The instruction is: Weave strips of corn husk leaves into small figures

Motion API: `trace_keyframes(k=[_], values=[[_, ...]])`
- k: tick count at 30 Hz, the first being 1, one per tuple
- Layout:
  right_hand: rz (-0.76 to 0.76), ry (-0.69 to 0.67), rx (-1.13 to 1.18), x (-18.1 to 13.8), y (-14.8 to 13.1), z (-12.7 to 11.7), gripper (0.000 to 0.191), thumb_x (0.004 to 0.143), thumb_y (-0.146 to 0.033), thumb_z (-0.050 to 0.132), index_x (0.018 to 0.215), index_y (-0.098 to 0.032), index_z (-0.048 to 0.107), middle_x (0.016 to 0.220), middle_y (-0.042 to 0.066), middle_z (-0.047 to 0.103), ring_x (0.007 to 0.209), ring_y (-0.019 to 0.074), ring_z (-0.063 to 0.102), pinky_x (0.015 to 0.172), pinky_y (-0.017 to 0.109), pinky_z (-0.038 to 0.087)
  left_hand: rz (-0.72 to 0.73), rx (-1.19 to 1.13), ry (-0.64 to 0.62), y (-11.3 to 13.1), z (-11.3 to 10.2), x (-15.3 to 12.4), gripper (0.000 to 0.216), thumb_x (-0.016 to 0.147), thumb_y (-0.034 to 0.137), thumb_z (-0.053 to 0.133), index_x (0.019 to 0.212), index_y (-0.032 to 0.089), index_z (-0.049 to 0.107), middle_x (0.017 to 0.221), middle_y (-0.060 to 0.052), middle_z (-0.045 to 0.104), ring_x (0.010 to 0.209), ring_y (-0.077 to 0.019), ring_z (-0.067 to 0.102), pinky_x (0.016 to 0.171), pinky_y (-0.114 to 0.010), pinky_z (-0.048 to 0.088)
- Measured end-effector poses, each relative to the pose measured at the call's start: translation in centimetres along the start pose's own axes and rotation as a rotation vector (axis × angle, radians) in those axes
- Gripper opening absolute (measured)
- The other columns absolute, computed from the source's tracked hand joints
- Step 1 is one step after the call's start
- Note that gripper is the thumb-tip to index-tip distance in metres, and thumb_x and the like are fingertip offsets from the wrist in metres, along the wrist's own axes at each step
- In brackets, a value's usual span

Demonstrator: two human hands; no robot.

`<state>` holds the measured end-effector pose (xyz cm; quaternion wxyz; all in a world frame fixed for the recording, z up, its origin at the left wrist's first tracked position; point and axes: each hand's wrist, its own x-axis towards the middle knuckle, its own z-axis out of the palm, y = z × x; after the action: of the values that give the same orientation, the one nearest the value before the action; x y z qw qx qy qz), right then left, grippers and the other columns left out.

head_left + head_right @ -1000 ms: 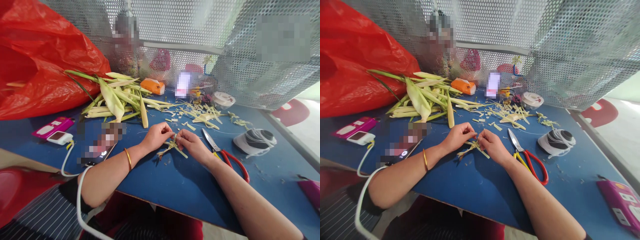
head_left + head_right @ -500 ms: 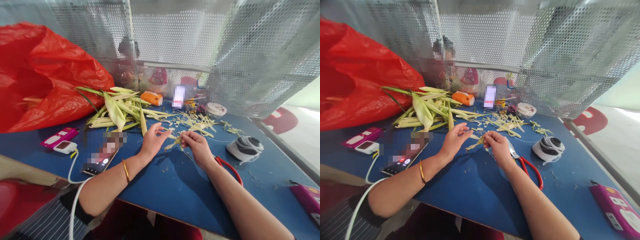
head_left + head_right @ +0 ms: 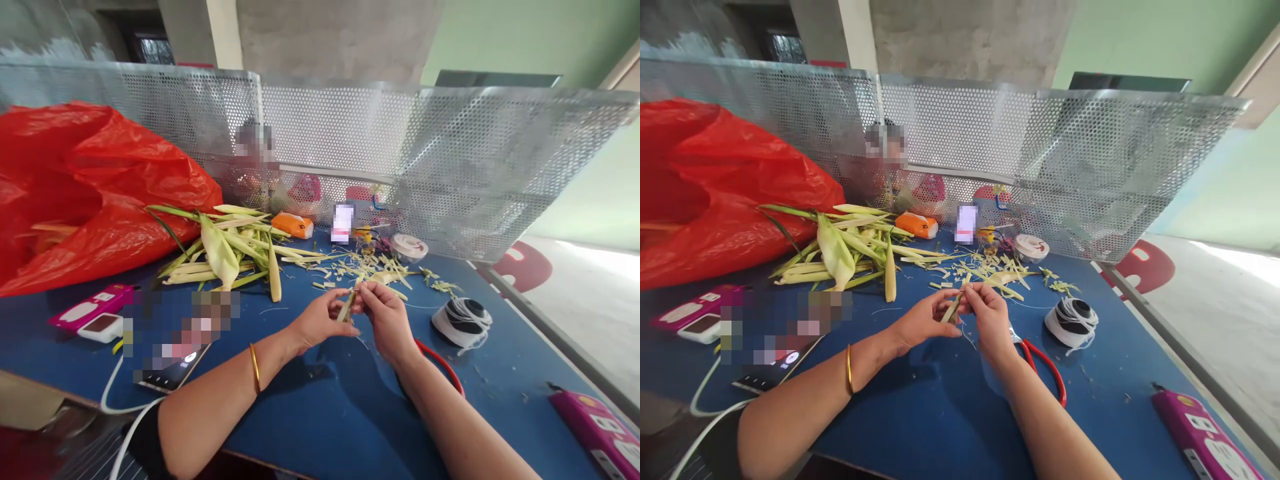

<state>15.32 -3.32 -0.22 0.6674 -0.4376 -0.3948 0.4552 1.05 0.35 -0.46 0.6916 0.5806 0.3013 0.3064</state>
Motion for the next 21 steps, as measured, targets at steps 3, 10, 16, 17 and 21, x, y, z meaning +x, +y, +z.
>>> trace_keyframes(k=[3, 10, 16, 17, 21], values=[[0.033, -0.023, -0.007, 0.1, 0.1, -0.1, 0.028, 0.07, -0.045, 0.079, 0.074, -0.02, 0.067, 0.066, -0.001, 0.062, 0.058, 0.0126, 0.055, 0.06, 0.028, 0.046, 0.077, 0.047, 0.003, -0.2, -0.3, -0.3, 0.081, 0.054, 0.01, 0.081, 0.129, 0.019, 0.054, 0.099, -0.004, 0.068, 0.083, -0.0161, 0.063, 0.081, -0.032, 0.048], [0.14, -0.05, 0.032, -0.2, -0.4, 0.0, 0.029, 0.068, -0.043, 0.082, 0.075, -0.019, 0.068, 0.067, -0.001, 0.063, 0.058, 0.0113, 0.054, 0.057, 0.026, 0.043, -0.091, -0.147, 0.039, 0.4, -1.1, -0.5, 0.032, 0.07, 0.03, 0.074, 0.099, 0.016, 0.073, 0.081, -0.003, 0.067, 0.066, -0.0101, 0.054, 0.061, -0.023, 0.039], [0.241, -0.038, 0.107, -0.6, 0.0, 0.4, 0.028, 0.065, -0.04, 0.084, 0.073, -0.019, 0.067, 0.068, -0.001, 0.062, 0.058, 0.0105, 0.054, 0.058, 0.026, 0.046, -0.03, -0.2, 0.071, 0.0, -0.3, -0.7, 0.038, 0.058, 0.022, 0.083, 0.095, 0.016, 0.071, 0.085, -0.002, 0.069, 0.076, -0.0118, 0.06, 0.075, -0.026, 0.045], [0.247, -0.045, 0.103, -0.6, 0.1, 0.4, 0.028, 0.065, -0.04, 0.084, 0.073, -0.019, 0.067, 0.069, -0.001, 0.062, 0.058, 0.0106, 0.054, 0.058, 0.026, 0.046, -0.021, -0.182, 0.084, 0.0, -0.2, -0.7, 0.038, 0.059, 0.023, 0.083, 0.094, 0.016, 0.071, 0.083, -0.001, 0.068, 0.073, -0.0113, 0.059, 0.074, -0.026, 0.045], [0.262, -0.06, 0.064, -0.5, -0.1, 0.1, 0.027, 0.066, -0.041, 0.083, 0.074, -0.019, 0.068, 0.068, -0.001, 0.063, 0.059, 0.0106, 0.054, 0.055, 0.024, 0.043, -0.029, -0.036, 0.097, 0.0, -0.3, -0.9, 0.033, 0.067, 0.032, 0.079, 0.094, 0.016, 0.071, 0.074, 0.0, 0.065, 0.063, -0.0091, 0.054, 0.064, -0.024, 0.043]])
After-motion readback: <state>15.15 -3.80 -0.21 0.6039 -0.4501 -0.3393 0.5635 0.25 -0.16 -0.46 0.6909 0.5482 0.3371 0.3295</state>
